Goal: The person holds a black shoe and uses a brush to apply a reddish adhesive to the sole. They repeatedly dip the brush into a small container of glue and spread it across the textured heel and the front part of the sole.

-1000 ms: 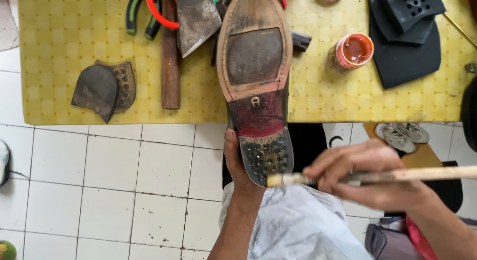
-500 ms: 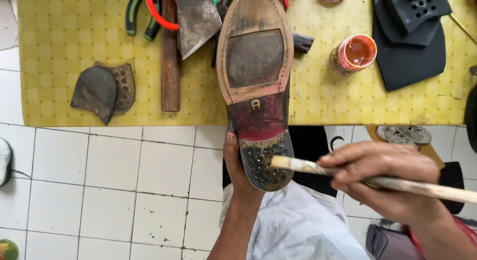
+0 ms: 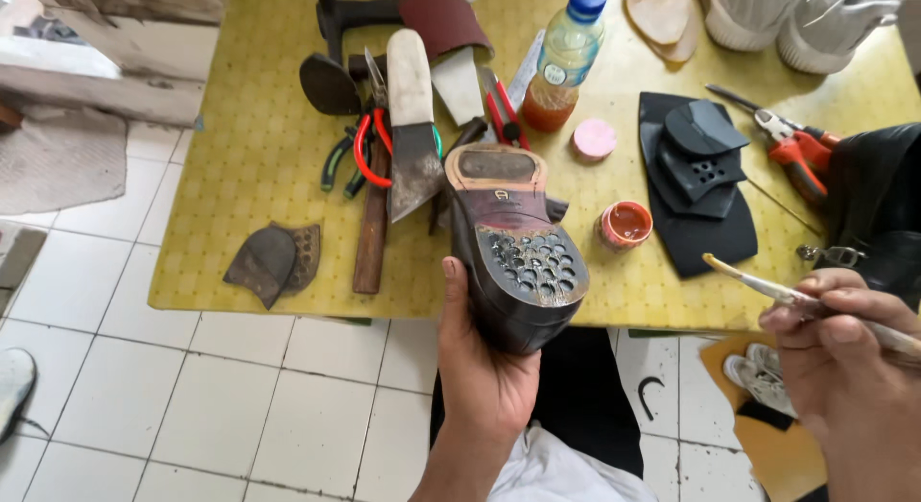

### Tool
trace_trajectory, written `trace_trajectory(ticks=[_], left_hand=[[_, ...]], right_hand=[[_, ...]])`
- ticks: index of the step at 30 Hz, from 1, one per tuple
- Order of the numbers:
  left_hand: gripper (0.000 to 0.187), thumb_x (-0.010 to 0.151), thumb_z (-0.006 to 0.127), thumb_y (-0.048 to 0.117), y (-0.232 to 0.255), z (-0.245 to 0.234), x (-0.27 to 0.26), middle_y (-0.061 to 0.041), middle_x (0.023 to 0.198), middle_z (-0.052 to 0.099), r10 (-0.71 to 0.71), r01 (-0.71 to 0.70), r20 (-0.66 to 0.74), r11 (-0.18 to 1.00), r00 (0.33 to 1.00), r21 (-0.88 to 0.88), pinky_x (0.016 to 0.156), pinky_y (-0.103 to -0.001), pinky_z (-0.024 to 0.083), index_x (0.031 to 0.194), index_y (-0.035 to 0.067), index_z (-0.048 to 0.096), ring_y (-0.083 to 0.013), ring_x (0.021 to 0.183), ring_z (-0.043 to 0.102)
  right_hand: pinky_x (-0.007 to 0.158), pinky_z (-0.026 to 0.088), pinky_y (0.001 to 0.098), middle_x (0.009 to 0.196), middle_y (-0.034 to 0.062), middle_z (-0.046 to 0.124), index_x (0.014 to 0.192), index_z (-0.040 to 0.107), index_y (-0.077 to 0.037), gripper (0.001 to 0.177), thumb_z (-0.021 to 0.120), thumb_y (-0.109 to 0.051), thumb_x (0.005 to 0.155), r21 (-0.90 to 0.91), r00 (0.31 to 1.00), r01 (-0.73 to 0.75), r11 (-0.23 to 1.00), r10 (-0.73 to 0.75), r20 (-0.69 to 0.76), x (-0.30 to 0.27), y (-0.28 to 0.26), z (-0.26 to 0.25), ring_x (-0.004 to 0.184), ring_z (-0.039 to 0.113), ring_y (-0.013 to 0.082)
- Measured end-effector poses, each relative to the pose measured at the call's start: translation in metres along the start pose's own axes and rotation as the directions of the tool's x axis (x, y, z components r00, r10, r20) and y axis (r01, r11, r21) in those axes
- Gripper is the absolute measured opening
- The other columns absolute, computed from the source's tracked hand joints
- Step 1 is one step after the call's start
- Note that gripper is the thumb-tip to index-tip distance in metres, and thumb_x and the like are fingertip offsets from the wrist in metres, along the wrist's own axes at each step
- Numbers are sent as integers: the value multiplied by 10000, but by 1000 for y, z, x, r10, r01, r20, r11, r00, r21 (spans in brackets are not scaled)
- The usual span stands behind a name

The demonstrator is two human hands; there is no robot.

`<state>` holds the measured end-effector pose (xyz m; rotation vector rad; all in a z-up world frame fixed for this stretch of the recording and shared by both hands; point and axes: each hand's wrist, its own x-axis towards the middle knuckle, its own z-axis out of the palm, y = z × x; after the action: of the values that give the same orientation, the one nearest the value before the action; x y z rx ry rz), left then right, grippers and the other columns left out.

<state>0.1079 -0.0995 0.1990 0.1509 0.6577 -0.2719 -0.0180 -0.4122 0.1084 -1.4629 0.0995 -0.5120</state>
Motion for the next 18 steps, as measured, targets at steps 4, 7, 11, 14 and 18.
trace_trajectory(ticks=[4,7,11,14,18], left_hand=[[596,935,511,362,-5,11,-5,-128,1424,634,-5,5,2,1000,1000,-23,1125,-440,457,1444,60,582,-262,1323,582],[591,941,509,365,-9,6,-2,-142,1416,635,12,-12,29,1000,1000,-5,1115,-458,460,1437,53,583,-271,1308,586],[592,943,517,369,-10,-1,2,-145,1423,628,4,-3,51,1000,999,-21,1128,-461,453,1442,57,577,-279,1319,580],[604,932,530,379,-10,-7,5,-142,1417,628,1,1,72,1000,997,-21,1129,-457,453,1446,65,576,-276,1317,580],[579,941,544,379,-10,-15,10,-135,1399,636,6,-2,109,999,994,-35,1122,-454,462,1427,68,587,-271,1309,587]], right_hand=[[787,520,298,1123,72,588,1184,687,-137,169,688,-169,1019,41,991,79,996,-74,-116,11,-7,39,791,609,201],[726,529,317,780,56,517,1233,635,-133,186,622,-284,1126,-34,985,-1,999,-5,-172,12,-6,41,721,558,158],[723,568,290,929,86,621,1285,639,-90,215,611,-218,1115,18,975,-90,996,92,-204,7,-10,44,813,618,207],[745,575,297,953,102,602,1324,620,-59,267,592,-223,1116,-2,978,-107,994,105,-183,3,-14,47,832,614,220],[774,571,328,997,112,555,1369,585,-91,354,597,-323,1101,-26,975,-92,995,84,-205,3,-17,53,801,607,235]])
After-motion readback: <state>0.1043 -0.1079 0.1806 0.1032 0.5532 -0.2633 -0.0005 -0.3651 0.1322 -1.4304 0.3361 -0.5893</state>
